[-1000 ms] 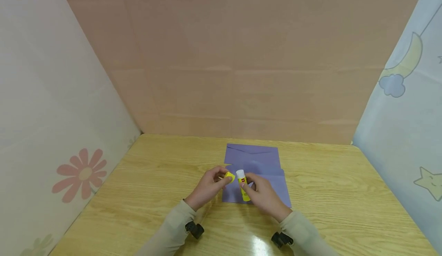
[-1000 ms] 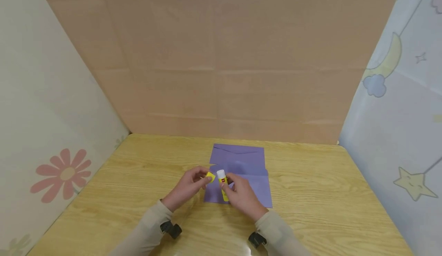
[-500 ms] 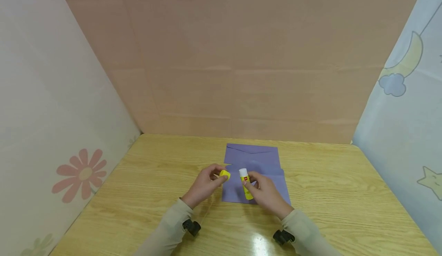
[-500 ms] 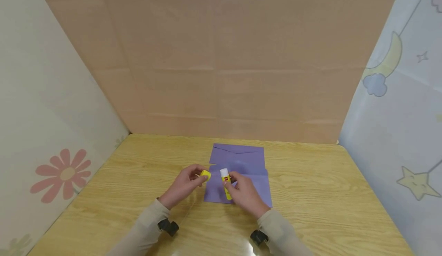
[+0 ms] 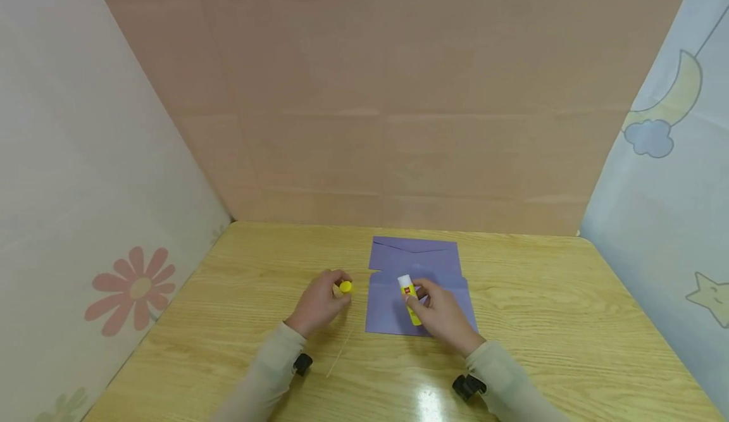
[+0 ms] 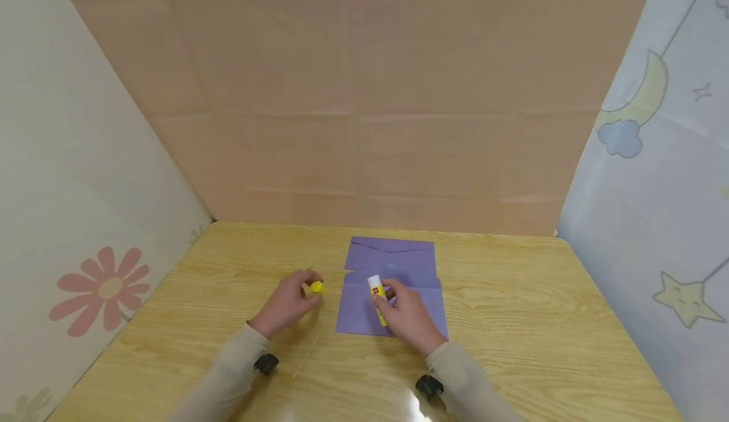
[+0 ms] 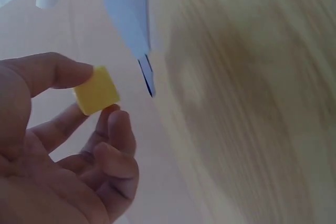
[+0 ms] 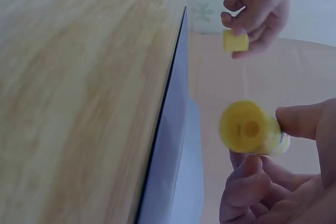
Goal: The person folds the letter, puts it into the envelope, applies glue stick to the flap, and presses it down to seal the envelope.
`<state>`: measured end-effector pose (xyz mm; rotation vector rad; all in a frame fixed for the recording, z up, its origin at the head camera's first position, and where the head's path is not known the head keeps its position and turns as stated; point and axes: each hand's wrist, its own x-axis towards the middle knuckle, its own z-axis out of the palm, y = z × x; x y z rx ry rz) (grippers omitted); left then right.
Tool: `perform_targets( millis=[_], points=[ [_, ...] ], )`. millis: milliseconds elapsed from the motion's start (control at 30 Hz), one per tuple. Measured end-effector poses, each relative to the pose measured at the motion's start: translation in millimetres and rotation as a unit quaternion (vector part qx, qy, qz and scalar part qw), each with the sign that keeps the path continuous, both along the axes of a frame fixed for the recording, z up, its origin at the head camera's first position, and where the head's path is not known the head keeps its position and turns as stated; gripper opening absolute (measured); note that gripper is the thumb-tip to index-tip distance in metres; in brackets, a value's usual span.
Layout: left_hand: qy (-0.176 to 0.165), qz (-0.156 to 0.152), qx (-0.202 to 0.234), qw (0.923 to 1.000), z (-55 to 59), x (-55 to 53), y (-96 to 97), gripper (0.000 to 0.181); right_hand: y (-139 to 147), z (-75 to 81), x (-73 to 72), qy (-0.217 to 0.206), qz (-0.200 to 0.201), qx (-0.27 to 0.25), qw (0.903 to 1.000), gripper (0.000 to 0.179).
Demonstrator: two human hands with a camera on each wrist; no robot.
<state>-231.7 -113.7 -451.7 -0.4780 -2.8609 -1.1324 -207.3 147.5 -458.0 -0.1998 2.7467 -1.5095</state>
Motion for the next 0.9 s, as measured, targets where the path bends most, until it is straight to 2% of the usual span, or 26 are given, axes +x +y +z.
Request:
perform_targets(
  millis=[100,200,367,433,533,600,667,733,800,900],
  points=[
    [0.010,0.016,-0.052,0.9985,-4.4,-2.4,-6.5,0.030,1.2,0.1,-2.0,0.008,-0.015,0.004,0.9998,0.035],
    [0.008,0.027,-0.084,0.9961,-8.9,-4.8,-11.7,0.029,2.2,0.1,-4.6,0.015,-0.031,0.013,0.9993,0.032],
    [-0.011,0.037,-0.108,0.9934,-12.5,-9.0,-15.9,0.024,3.3,0.1,-10.2,0.021,-0.051,0.013,0.9984,0.028],
    [-0.014,0.040,-0.111,0.9930,-11.8,-9.5,-15.5,0.029,3.6,0.7,-12.5,0.018,-0.055,0.003,0.9983,0.028],
    [-0.001,0.052,-0.119,0.9915,-9.5,-7.9,-12.7,0.039,3.6,0.3,-17.2,0.014,-0.065,-0.003,0.9978,0.029],
    [0.025,0.055,-0.117,0.9913,-7.1,-5.6,-9.3,0.043,3.7,0.0,-19.5,0.007,-0.069,-0.007,0.9975,0.032],
    [0.059,0.054,-0.113,0.9904,-3.5,-2.2,-4.3,0.038,3.0,-0.2,-22.2,0.004,-0.074,-0.011,0.9972,0.034],
    [0.093,0.040,-0.106,0.9893,1.6,1.9,2.2,0.027,1.8,-0.1,-23.8,-0.001,-0.077,-0.016,0.9969,0.035],
    [0.119,0.014,-0.112,0.9865,7.2,6.8,10.3,0.018,-0.1,-0.2,-25.9,-0.001,-0.081,-0.022,0.9965,0.035],
    [0.115,-0.038,-0.139,0.9828,14.3,16.4,24.1,0.014,-3.9,-0.4,-29.5,0.003,-0.088,-0.030,0.9957,0.033]
  ],
)
